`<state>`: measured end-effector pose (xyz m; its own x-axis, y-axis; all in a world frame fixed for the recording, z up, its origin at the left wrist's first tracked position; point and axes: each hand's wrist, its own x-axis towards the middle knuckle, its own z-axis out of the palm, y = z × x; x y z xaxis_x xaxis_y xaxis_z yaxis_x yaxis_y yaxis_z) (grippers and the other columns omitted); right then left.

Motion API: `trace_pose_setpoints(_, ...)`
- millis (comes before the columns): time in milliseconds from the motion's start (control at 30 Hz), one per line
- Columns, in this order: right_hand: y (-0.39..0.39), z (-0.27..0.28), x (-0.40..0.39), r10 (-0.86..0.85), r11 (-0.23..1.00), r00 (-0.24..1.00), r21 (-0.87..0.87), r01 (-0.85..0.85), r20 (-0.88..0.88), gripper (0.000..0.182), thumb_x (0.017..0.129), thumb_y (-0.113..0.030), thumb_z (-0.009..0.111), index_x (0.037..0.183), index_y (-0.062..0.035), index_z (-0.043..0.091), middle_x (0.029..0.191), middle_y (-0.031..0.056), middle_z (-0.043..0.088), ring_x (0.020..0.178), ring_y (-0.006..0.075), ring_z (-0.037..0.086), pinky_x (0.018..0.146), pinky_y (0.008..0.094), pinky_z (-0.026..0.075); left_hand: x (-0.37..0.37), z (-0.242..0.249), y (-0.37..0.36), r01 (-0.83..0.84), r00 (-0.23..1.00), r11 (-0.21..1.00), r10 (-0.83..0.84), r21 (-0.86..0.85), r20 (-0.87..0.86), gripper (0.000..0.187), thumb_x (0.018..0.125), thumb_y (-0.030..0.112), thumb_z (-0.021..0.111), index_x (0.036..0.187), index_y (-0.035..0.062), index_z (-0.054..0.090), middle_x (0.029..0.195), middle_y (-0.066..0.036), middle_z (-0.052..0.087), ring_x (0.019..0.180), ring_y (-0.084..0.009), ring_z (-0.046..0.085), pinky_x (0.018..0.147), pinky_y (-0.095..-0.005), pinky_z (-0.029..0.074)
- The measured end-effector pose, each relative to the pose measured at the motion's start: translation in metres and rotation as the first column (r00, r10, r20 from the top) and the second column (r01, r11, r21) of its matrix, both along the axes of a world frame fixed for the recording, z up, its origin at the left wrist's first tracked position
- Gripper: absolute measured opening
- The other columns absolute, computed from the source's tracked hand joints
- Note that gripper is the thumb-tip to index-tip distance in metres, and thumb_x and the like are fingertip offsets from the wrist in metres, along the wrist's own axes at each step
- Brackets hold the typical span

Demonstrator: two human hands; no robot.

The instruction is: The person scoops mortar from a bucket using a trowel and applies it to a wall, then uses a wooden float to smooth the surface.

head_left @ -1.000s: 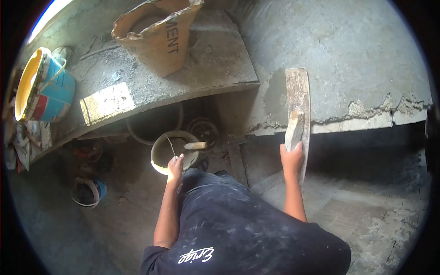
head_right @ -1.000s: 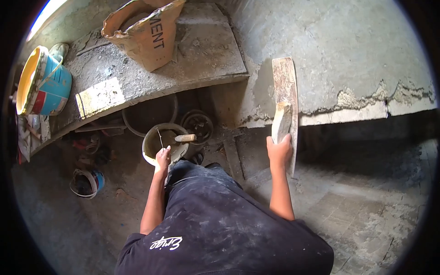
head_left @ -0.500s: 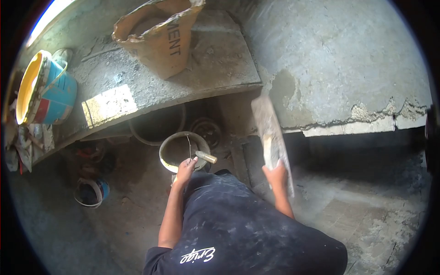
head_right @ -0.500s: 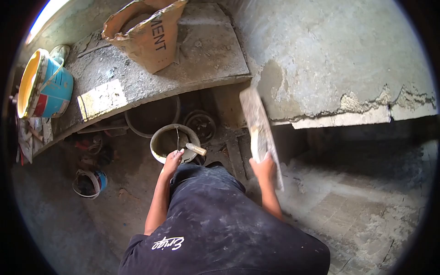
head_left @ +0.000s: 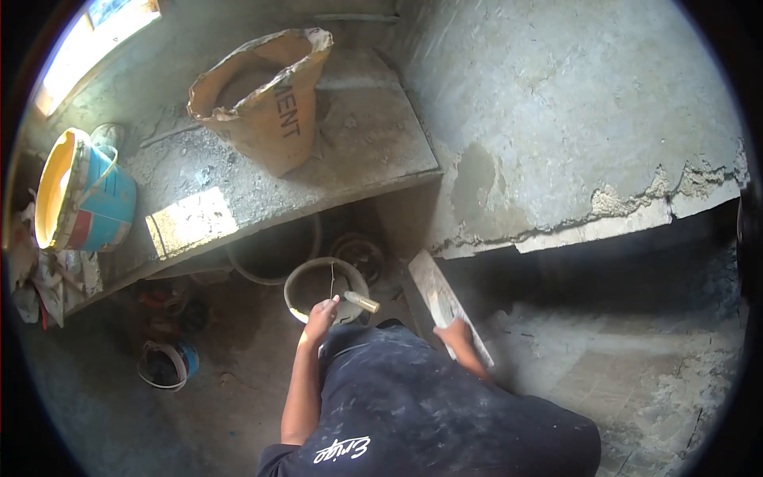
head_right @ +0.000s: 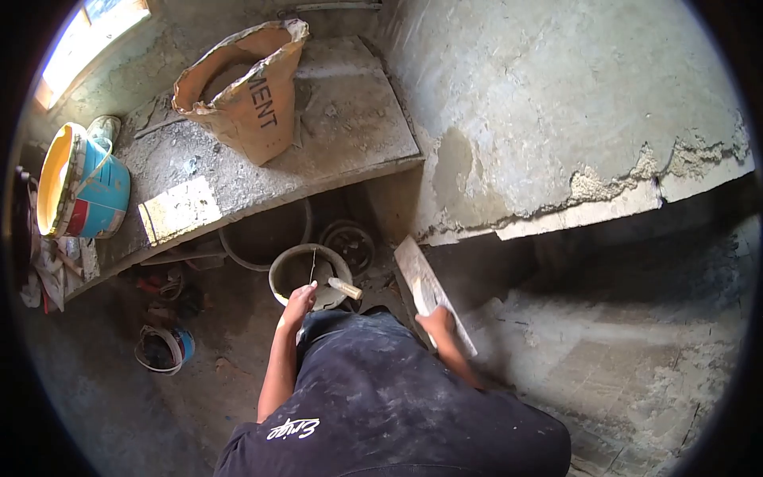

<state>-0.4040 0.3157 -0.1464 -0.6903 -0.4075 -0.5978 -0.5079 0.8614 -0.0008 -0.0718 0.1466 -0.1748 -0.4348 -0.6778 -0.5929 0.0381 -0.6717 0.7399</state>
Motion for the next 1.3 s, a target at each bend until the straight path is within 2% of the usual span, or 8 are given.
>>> trace_pose_setpoints(200, -0.002, 0.032, -0.001, 0.213, 0.936, 0.972, -0.308, -0.173, 0.1, 0.082, 0.067, -0.042, 0.08, 0.125, 0.0076, 0.05, 0.113, 0.029, 0.062, 0.109, 0.0397, 0.06, 0.092, 0.0416, 0.048, 0.002, 0.007, -0.011, -0.004, 1.0, 0.998, 0.005, 0.06, -0.022, 0.033, 0.097, 0.034, 0.056, 0.07, 0.0165, 0.047, 0.058, 0.009, 0.032, 0.048, -0.0029, 0.025, 0.045, -0.0243, 0.018)
trace_pose_setpoints(433, -0.054, 0.194, 0.035, 0.386, 0.654, 0.872, -0.577, -0.489, -0.301, 0.067, 0.073, -0.045, 0.076, 0.114, 0.0008, 0.05, 0.084, 0.0255, 0.065, 0.076, 0.0419, 0.066, 0.064, 0.0492, 0.052, 0.004, 0.001, -0.026, -0.041, 0.999, 0.999, 0.04, 0.031, 0.03, 0.035, 0.096, 0.033, 0.056, 0.068, 0.0178, 0.043, 0.058, 0.009, 0.03, 0.047, -0.0032, 0.026, 0.044, -0.0247, 0.017)
trace_pose_setpoints(533, -0.055, 0.227, -0.004, 0.139, 0.666, 0.925, -0.658, -0.352, -0.354, 0.065, 0.074, -0.043, 0.077, 0.112, 0.0011, 0.05, 0.084, 0.0252, 0.064, 0.074, 0.042, 0.064, 0.065, 0.0474, 0.051, -0.001, 0.006, -0.028, -0.016, 0.999, 1.0, 0.014, 0.027, 0.046, 0.035, 0.096, 0.033, 0.055, 0.068, 0.0166, 0.044, 0.059, 0.009, 0.03, 0.048, -0.0033, 0.027, 0.045, -0.025, 0.018)
trace_pose_setpoints(567, -0.053, 0.223, -0.026, -0.066, 0.607, 0.909, -0.74, -0.289, -0.41, 0.063, 0.076, -0.042, 0.076, 0.112, 0.0023, 0.049, 0.085, 0.0279, 0.063, 0.078, 0.045, 0.063, 0.065, 0.0485, 0.049, -0.002, 0.008, -0.028, -0.024, 0.998, 0.999, 0.022, 0.034, 0.052, 0.035, 0.096, 0.033, 0.055, 0.068, 0.0166, 0.044, 0.059, 0.009, 0.03, 0.048, -0.0033, 0.027, 0.045, -0.025, 0.018)
trace_pose_setpoints(667, -0.043, 0.222, -0.041, 0.092, 0.678, 0.841, -0.585, -0.445, -0.533, 0.066, 0.076, -0.043, 0.076, 0.113, 0.0041, 0.048, 0.087, 0.0299, 0.063, 0.083, 0.0481, 0.061, 0.069, 0.0501, 0.049, -0.006, 0.009, -0.028, 0.0, 1.0, 1.0, 0.0, 0.004, 0.008, 0.036, 0.097, 0.034, 0.055, 0.068, 0.0157, 0.044, 0.059, 0.009, 0.031, 0.049, -0.0034, 0.026, 0.046, -0.0254, 0.018)
trace_pose_setpoints(800, -0.059, 0.215, -0.003, 0.029, 0.711, 0.948, -0.661, -0.242, -0.316, 0.072, 0.077, -0.046, 0.074, 0.117, 0.009, 0.049, 0.098, 0.0322, 0.062, 0.097, 0.047, 0.06, 0.081, 0.0482, 0.048, -0.006, 0.01, -0.02, 0.063, 0.997, 0.998, -0.064, 0.012, 0.04, 0.038, 0.097, 0.034, 0.056, 0.067, 0.0136, 0.045, 0.06, 0.008, 0.033, 0.051, -0.004, 0.026, 0.046, -0.0252, 0.019)
trace_pose_setpoints(933, -0.078, 0.176, -0.013, 0.005, 0.665, 0.859, -0.639, -0.386, -0.513, 0.06, 0.081, -0.044, 0.071, 0.107, 0.0039, 0.047, 0.081, 0.0313, 0.061, 0.079, 0.0504, 0.059, 0.065, 0.0522, 0.047, -0.008, 0.009, -0.022, 0.033, 0.998, 0.999, -0.035, 0.037, 0.061, 0.036, 0.096, 0.034, 0.056, 0.068, 0.0143, 0.045, 0.059, 0.008, 0.032, 0.05, -0.0036, 0.025, 0.046, -0.025, 0.018)
trace_pose_setpoints(1300, -0.031, 0.021, -0.037, 0.112, 0.882, 0.985, -0.47, -0.039, 0.129, 0.069, 0.071, -0.045, 0.079, 0.114, 0.0053, 0.061, 0.109, 0.0269, 0.064, 0.108, 0.0345, 0.062, 0.094, 0.0406, 0.046, 0.009, 0.008, -0.015, -0.044, 0.997, 0.998, 0.041, 0.055, 0.061, 0.037, 0.095, 0.034, 0.058, 0.067, 0.0161, 0.043, 0.058, 0.009, 0.031, 0.046, -0.0031, 0.025, 0.044, -0.0239, 0.018)
